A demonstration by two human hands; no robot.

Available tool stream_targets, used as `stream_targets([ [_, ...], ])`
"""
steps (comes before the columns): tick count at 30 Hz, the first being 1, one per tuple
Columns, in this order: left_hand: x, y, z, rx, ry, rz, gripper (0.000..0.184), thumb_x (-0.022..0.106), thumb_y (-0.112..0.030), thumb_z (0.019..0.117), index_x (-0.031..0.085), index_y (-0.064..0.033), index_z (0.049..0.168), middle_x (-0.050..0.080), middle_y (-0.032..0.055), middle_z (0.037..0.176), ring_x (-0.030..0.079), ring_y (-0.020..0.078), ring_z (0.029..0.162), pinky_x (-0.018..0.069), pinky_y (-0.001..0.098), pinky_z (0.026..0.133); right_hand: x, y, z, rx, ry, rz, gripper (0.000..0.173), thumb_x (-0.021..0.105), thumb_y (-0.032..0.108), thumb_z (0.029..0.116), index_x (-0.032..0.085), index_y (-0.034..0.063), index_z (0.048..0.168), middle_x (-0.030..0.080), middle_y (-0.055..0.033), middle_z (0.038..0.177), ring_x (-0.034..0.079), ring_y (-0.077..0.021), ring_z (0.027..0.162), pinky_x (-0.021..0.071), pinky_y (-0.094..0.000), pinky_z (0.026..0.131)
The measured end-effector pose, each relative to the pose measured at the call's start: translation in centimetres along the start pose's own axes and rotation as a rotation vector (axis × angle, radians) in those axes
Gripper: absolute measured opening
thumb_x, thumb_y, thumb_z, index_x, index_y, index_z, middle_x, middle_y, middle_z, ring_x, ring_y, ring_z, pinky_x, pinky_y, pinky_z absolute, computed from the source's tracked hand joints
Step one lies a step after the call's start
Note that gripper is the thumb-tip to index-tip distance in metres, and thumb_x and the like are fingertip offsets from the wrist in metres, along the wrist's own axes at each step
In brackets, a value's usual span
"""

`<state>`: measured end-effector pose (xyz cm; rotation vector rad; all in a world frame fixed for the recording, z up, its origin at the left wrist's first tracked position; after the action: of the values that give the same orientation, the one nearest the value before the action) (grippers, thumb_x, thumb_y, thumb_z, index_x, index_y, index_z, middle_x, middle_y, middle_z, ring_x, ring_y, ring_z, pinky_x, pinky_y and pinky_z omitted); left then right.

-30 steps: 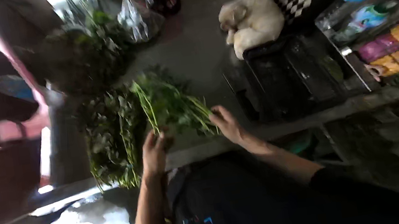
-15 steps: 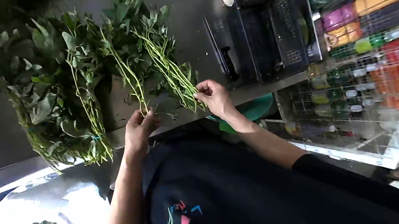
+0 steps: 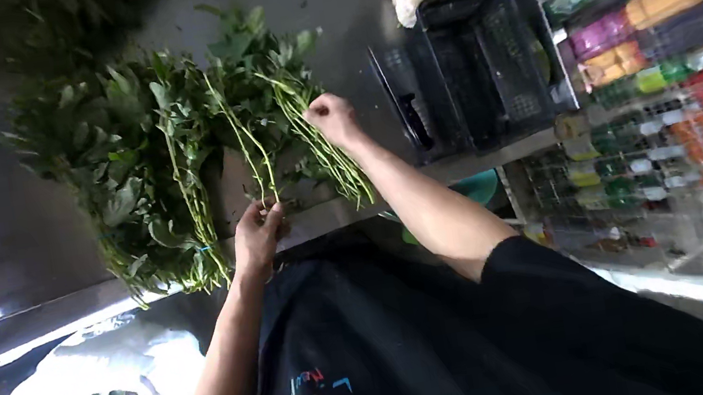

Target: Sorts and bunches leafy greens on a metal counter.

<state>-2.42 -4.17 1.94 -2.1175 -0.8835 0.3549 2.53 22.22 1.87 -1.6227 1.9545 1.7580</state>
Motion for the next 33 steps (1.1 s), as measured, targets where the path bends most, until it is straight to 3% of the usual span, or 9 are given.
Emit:
stream_targets([
  [5,1.4,0.8,-0.2,0.075,0.016,-0.238,0.022,0.054,-0.018,0.1073,0.060,-0.0014,0.120,0.070,0.0108,0.096,0.071,0.0192,0.080,0.0623,0.0370,0.077,-9.6,5.7,-1.0,-0.327,-0.137,0.565,0.030,0.049,0.024,0.1091,0.055,-0.0003,0.125,0.069,-0.0052,0.089,0.067,-0.0130,0.074,0.0576,-0.0299,0.068],
  [11,6.4,0.4,-0.4,0.120,-0.047,-0.359,0.022,0.051,-0.016,0.1080,0.061,0.0020,0.117,0.070,0.0097,0.094,0.070,0.0168,0.079,0.0608,0.0341,0.078,-16.0,8.5,-8.8,-0.922,-0.299,0.591,0.017,0.041,0.014,0.1105,0.049,0.0009,0.117,0.071,-0.0069,0.092,0.071,-0.0180,0.079,0.0622,-0.0371,0.072],
  [15,9.1,0.9,-1.5,0.066,-0.065,-0.496,0.032,0.044,-0.022,0.1107,0.060,0.0043,0.119,0.071,0.0119,0.095,0.070,0.0190,0.082,0.0610,0.0362,0.079,-8.1,2.6,-12.4,-0.642,0.040,0.310,0.018,0.054,0.012,0.1041,0.057,-0.0011,0.117,0.072,-0.0052,0.087,0.071,-0.0144,0.071,0.0635,-0.0334,0.066],
  [19,11.6,1.5,-2.3,0.076,-0.032,-0.494,0.046,0.037,-0.037,0.1118,0.062,-0.0002,0.121,0.070,0.0077,0.093,0.067,0.0151,0.081,0.0584,0.0344,0.078,-3.1,-2.4,-12.1,-0.291,0.492,-0.107,0.033,0.055,0.024,0.1045,0.061,0.0044,0.131,0.073,-0.0154,0.106,0.072,-0.0286,0.095,0.0583,-0.0491,0.089],
  [22,12.9,3.5,-1.6,0.062,-0.071,-0.442,0.033,0.051,-0.029,0.1079,0.064,-0.0005,0.119,0.071,0.0091,0.092,0.067,0.0157,0.079,0.0580,0.0352,0.075,-3.7,-3.8,-11.7,-0.318,0.673,-0.240,0.037,0.057,0.022,0.1012,0.059,0.0075,0.135,0.072,-0.0191,0.105,0.072,-0.0339,0.097,0.0560,-0.0538,0.090],
  [26,13.9,3.8,-2.2,0.045,-0.125,-0.602,0.029,0.049,-0.023,0.1093,0.057,0.0013,0.125,0.070,0.0142,0.102,0.069,0.0221,0.090,0.0592,0.0405,0.083,-6.6,-3.9,-9.2,-0.397,1.104,-0.250,0.055,0.058,0.026,0.1052,0.044,0.0128,0.157,0.062,-0.0185,0.140,0.063,-0.0290,0.125,0.0456,-0.0475,0.112],
  [28,13.8,2.9,-2.5,0.068,-0.117,-0.593,0.032,0.046,-0.022,0.1104,0.053,0.0013,0.132,0.070,0.0176,0.111,0.072,0.0263,0.096,0.0602,0.0435,0.086,-7.4,-4.3,-7.7,-0.421,1.044,-0.162,0.043,0.056,0.023,0.1059,0.057,0.0137,0.148,0.067,-0.0142,0.133,0.067,-0.0238,0.118,0.0490,-0.0443,0.108],
  [30,13.3,2.0,-2.4,0.106,-0.153,-0.556,0.034,0.043,-0.021,0.1111,0.050,0.0017,0.135,0.069,0.0193,0.115,0.072,0.0281,0.095,0.0613,0.0445,0.085,-7.5,-5.2,-6.5,-0.325,0.764,-0.071,0.029,0.057,0.023,0.1056,0.070,0.0083,0.127,0.074,-0.0110,0.116,0.072,-0.0216,0.105,0.0568,-0.0433,0.097],
  [33,10.9,-0.3,-2.7,0.193,-0.205,-0.298,0.035,0.048,-0.021,0.1096,0.053,0.0025,0.135,0.067,0.0185,0.117,0.072,0.0250,0.095,0.0616,0.0428,0.086,-6.6,-6.2,-6.5,-0.151,0.449,-0.328,0.044,0.063,0.042,0.1012,0.068,0.0057,0.126,0.071,-0.0185,0.118,0.068,-0.0340,0.112,0.0520,-0.0556,0.101],
])
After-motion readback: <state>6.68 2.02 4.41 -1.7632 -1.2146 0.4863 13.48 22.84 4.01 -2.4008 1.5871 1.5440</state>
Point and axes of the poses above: each hand's wrist, its own z-axis towards the middle knuckle, its own x-axis out of the palm, y = z × x, the point moved 1 cm from there along z, towards the middle knuckle
